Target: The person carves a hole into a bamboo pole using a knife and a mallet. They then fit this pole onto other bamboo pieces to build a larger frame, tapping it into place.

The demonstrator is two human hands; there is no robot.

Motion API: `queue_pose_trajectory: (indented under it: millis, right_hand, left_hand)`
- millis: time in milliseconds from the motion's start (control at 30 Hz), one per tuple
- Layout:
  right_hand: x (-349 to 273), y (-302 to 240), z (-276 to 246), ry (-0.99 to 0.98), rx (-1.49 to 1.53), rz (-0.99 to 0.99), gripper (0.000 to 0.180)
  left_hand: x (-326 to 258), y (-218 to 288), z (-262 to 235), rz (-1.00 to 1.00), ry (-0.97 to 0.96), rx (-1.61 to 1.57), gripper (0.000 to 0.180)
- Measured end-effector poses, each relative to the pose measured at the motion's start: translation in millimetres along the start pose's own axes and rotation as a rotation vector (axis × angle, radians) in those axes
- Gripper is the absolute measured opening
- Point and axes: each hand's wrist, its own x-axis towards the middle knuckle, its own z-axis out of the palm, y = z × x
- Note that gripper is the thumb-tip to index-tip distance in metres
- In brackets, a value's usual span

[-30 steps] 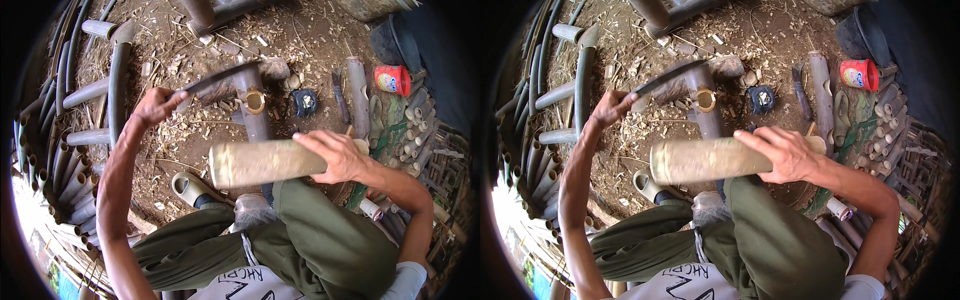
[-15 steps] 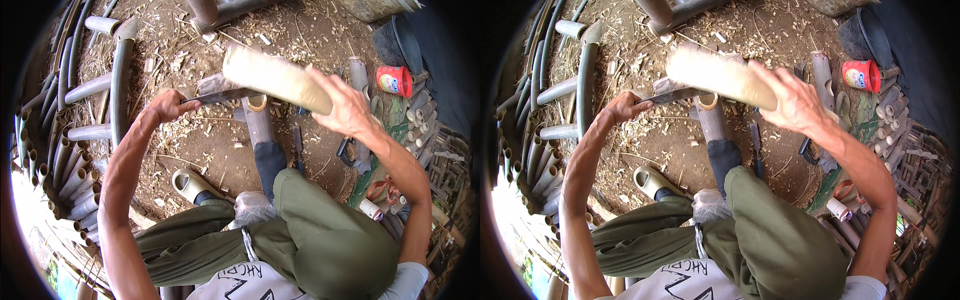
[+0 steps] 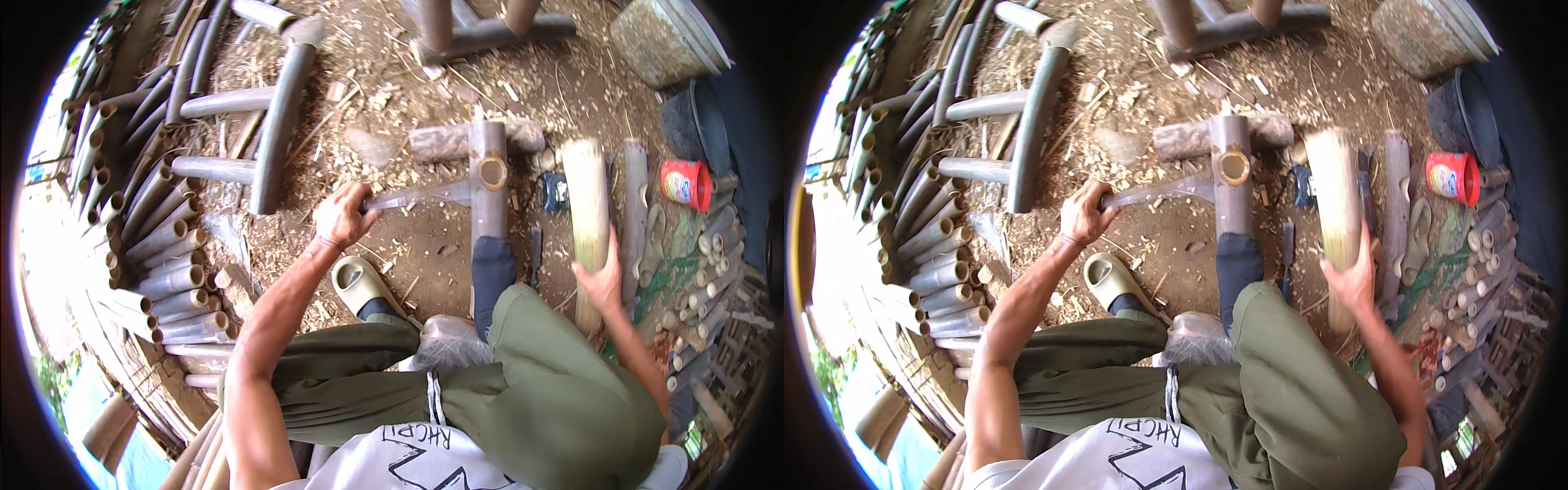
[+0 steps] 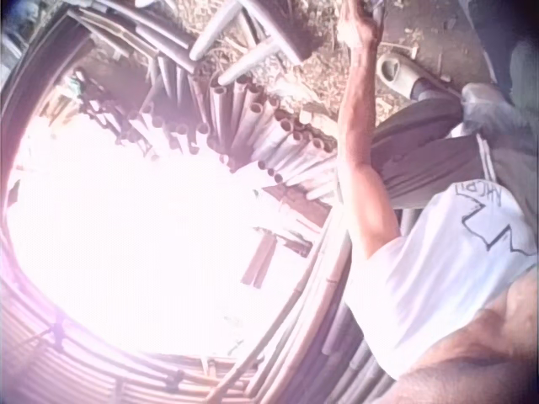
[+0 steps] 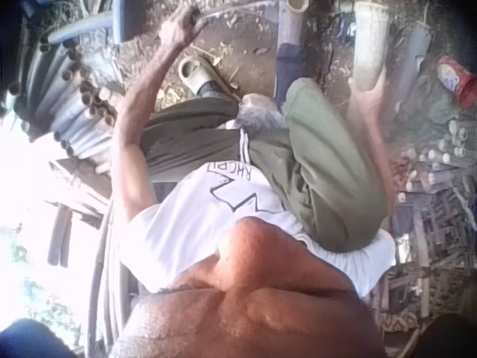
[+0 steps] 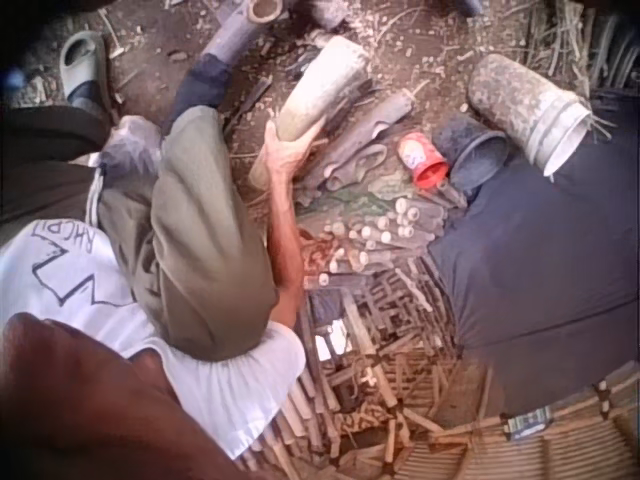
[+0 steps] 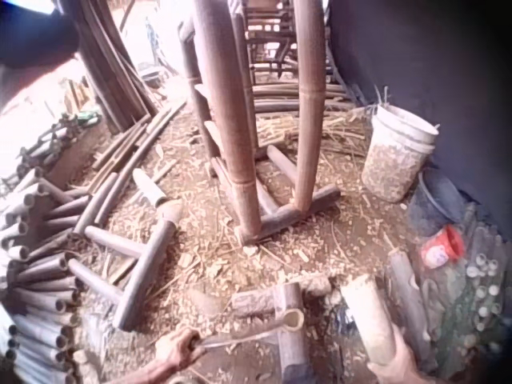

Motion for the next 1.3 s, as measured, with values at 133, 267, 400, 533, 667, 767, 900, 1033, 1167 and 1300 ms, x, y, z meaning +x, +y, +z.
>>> queue_pose_trajectory:
  millis: [133, 267, 400, 533, 667, 767, 900, 1033, 1167, 1300]
  right_hand:
    - [-100.5, 52.8, 25.8, 0.023, 0.008, 0.315, 0.087]
    - [-204.5, 52.4, 80.1, -0.113, 0.127, 0.612, 0.083]
    - [-254.5, 48.4, 98.4, -0.260, 0.186, 0.734, 0.080]
    - [-264.4, 58.6, 107.7, -0.387, 0.174, 0.713, 0.077]
    - [-242.9, 84.4, 95.3, -0.513, 0.121, 0.655, 0.074]
    - [-230.7, 92.9, 65.8, -0.648, 0.063, 0.579, 0.072]
    - [-170.7, 111.7, 3.2, -0.621, 0.005, 0.480, 0.069]
    - [-71.6, 120.8, -14.9, -0.157, -0.021, 0.318, 0.066]
    - [38.0, 108.3, -3.7, 0.121, -0.252, 0.253, 0.072]
    - [108.6, 117.0, 0.1, -0.031, -0.364, 0.415, 0.082]
  left_hand:
    - [-12.4, -39.1, 13.6, -0.360, 0.353, 0.047, 0.038]
    - [-42.6, -91.6, 17.6, -0.578, 0.302, 0.257, 0.041]
    - [-24.9, -104.1, 34.1, -0.703, 0.133, 0.314, 0.043]
    - [4.5, -55.8, 4.1, -0.746, -0.056, 0.433, 0.045]
    - [61.3, 13.5, -9.9, -0.518, -0.083, 0.376, 0.041]
    - [73.8, 42.5, -41.0, -0.393, -0.037, 0.299, 0.047]
    - [82.8, 66.2, -35.2, -0.310, -0.089, 0.211, 0.049]
    - [76.6, 63.9, -5.4, -0.246, -0.155, 0.127, 0.049]
    - [67.3, 49.2, 27.8, -0.128, -0.032, -0.069, 0.047]
    - [93.8, 110.1, 48.9, -0.204, -0.268, -0.073, 0.054]
